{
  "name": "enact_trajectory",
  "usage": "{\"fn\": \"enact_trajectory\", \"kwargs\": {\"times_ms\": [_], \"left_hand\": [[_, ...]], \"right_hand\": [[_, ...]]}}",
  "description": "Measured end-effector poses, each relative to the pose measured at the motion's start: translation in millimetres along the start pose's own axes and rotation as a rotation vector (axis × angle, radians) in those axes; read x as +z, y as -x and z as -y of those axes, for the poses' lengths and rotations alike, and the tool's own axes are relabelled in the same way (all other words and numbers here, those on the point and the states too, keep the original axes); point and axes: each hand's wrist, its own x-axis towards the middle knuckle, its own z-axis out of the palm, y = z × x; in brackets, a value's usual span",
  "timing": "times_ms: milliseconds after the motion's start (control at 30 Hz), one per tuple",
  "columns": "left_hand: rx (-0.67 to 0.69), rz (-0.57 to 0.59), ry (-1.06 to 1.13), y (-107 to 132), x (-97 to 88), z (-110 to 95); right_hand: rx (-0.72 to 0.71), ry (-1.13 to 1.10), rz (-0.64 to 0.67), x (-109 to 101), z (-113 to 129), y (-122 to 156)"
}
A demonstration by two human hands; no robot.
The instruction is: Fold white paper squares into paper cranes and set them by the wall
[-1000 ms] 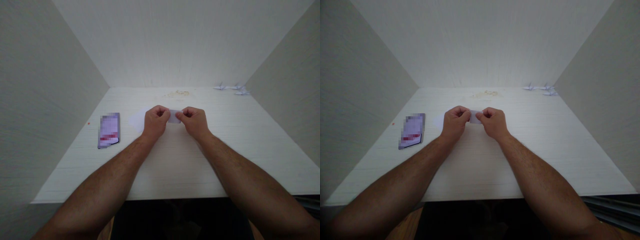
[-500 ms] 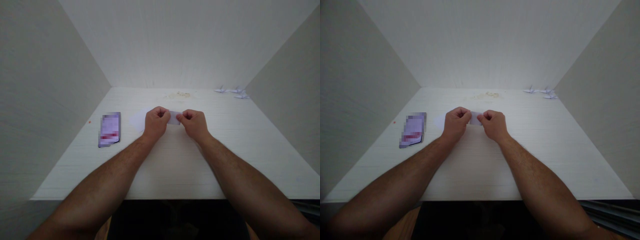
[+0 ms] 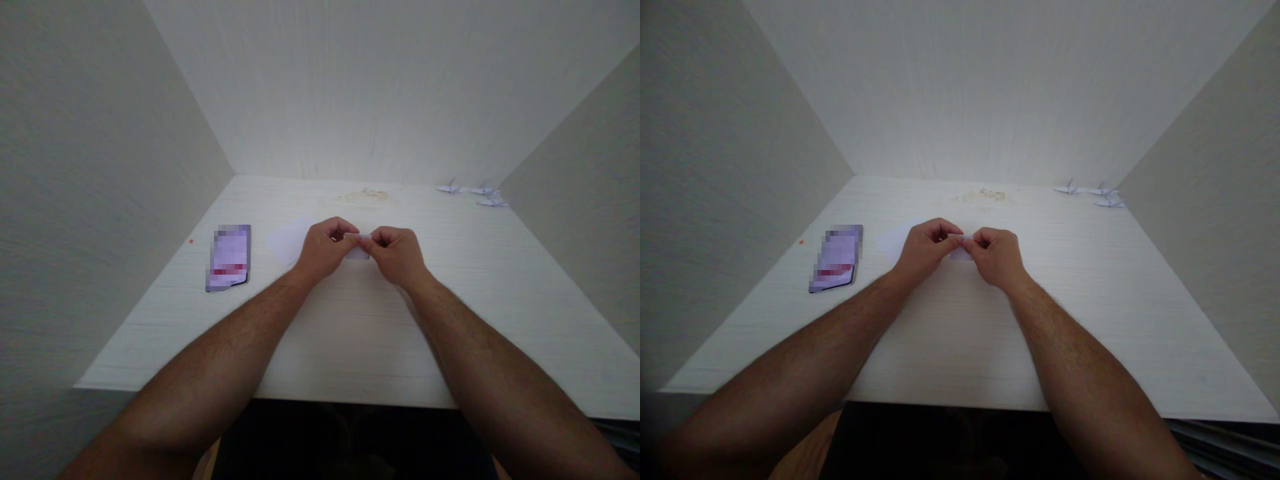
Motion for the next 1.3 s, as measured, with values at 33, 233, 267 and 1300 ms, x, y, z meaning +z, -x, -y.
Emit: {"fn": "enact_trajectory", "kwargs": {"times_ms": [33, 233, 267, 1300], "left_hand": [[0.013, 0.01, -0.017, 0.0, -0.1, 0.0], [-0.053, -0.07, 0.09, 0.8, 3.6, 1.7], [-0.064, -0.085, 0.099, 0.9, 4.4, 2.0], [-0.126, -0.232, 0.124, -0.8, 4.4, 5.1]], "right_hand": [[-0.003, 0.005, -0.001, 0.4, -0.6, -0.1], [0.006, 0.006, -0.004, 3.5, -3.0, -0.6], [0.005, 0.004, -0.001, 4.1, -3.3, -0.7], [-0.065, 0.194, 0.085, 2.9, -2.3, -1.2]]}}
